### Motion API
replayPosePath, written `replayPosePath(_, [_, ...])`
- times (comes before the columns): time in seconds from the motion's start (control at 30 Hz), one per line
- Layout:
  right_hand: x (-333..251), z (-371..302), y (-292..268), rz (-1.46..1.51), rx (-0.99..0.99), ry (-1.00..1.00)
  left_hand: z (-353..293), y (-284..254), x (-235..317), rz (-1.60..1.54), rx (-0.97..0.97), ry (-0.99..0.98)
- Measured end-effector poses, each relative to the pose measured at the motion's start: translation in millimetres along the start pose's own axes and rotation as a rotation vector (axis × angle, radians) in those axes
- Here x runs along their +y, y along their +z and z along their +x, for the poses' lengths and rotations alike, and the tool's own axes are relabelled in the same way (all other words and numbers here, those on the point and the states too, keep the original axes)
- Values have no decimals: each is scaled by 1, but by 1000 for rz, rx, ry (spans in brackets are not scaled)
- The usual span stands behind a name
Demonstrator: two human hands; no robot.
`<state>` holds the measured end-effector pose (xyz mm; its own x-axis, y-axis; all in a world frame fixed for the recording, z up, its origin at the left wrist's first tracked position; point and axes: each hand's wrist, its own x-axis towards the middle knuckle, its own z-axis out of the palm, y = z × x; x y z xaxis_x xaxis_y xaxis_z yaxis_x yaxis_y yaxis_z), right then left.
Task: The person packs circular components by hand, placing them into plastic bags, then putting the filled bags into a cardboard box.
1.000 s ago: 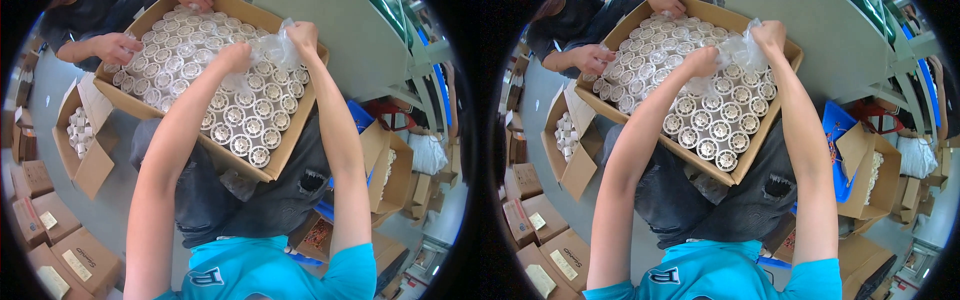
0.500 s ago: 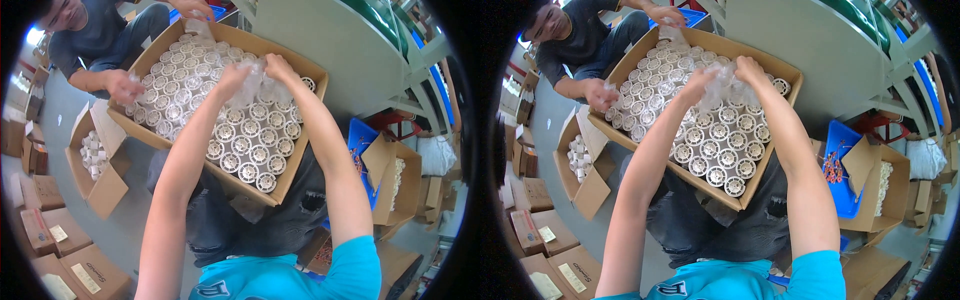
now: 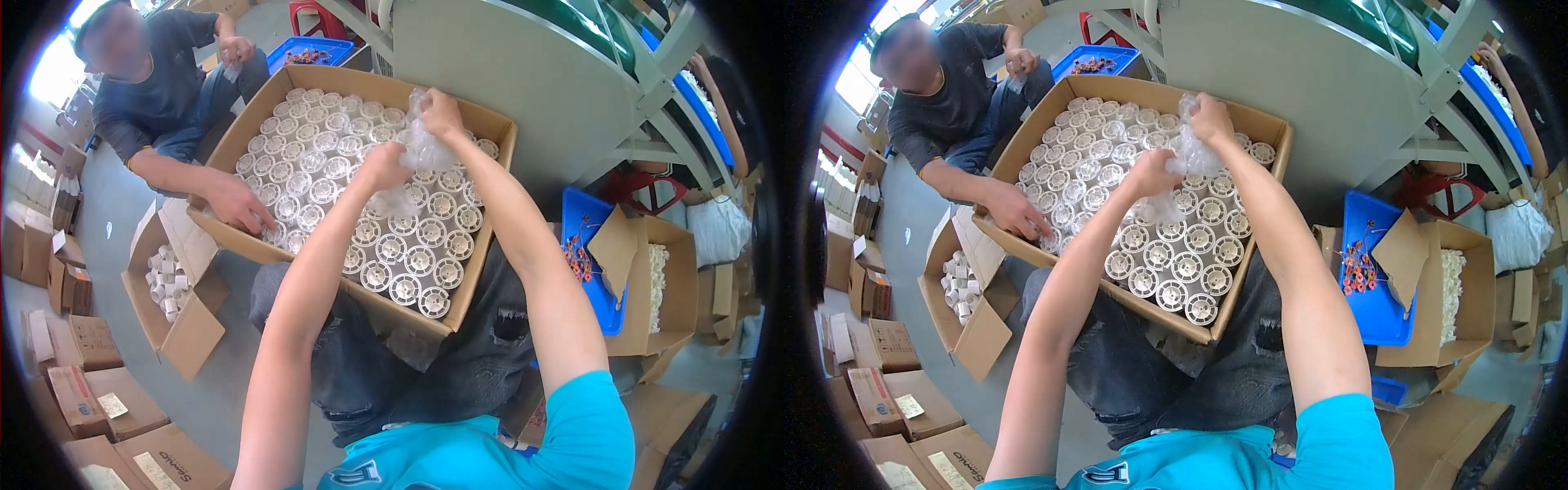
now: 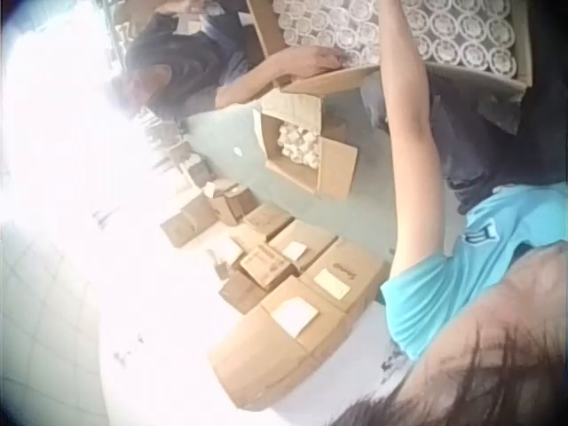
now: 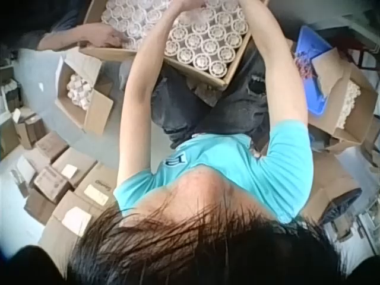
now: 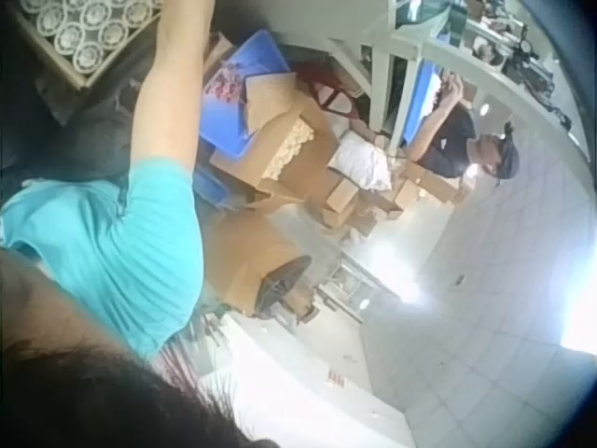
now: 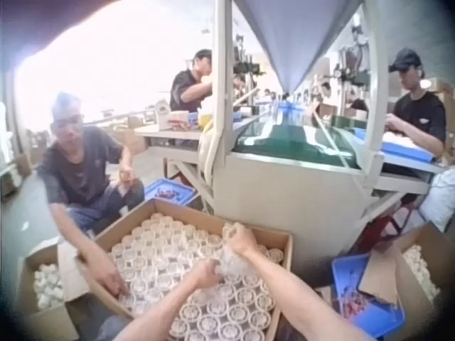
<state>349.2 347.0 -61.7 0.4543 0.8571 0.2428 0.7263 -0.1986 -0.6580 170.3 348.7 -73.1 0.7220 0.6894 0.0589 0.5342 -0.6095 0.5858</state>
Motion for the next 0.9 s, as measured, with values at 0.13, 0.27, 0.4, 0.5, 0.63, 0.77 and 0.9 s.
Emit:
replayPosePath(0.13, [-11,-1,-14,271,369,38,3,-19,8,-364,118,-150])
replayPosePath(0.27, [-27,-7,-26,134,333,33,8,-51,2,-640,293,-348])
replayPosePath(0.4, [3,-13,-9,-116,-314,-112,12,-61,-17,-667,475,-340])
replayPosePath(0.5, [4,-19,3,-255,-490,-192,2,-63,-35,-369,428,-265])
replayPosePath(0.63, [-6,-17,8,-311,-445,-211,-8,-58,-51,166,70,-97])
replayPosePath(0.77, [4,-5,1,-195,-475,-227,-9,-44,-35,267,-123,-216])
replayPosePath(0.9, [-8,3,-14,56,-245,-252,-11,-42,-43,289,-42,-142])
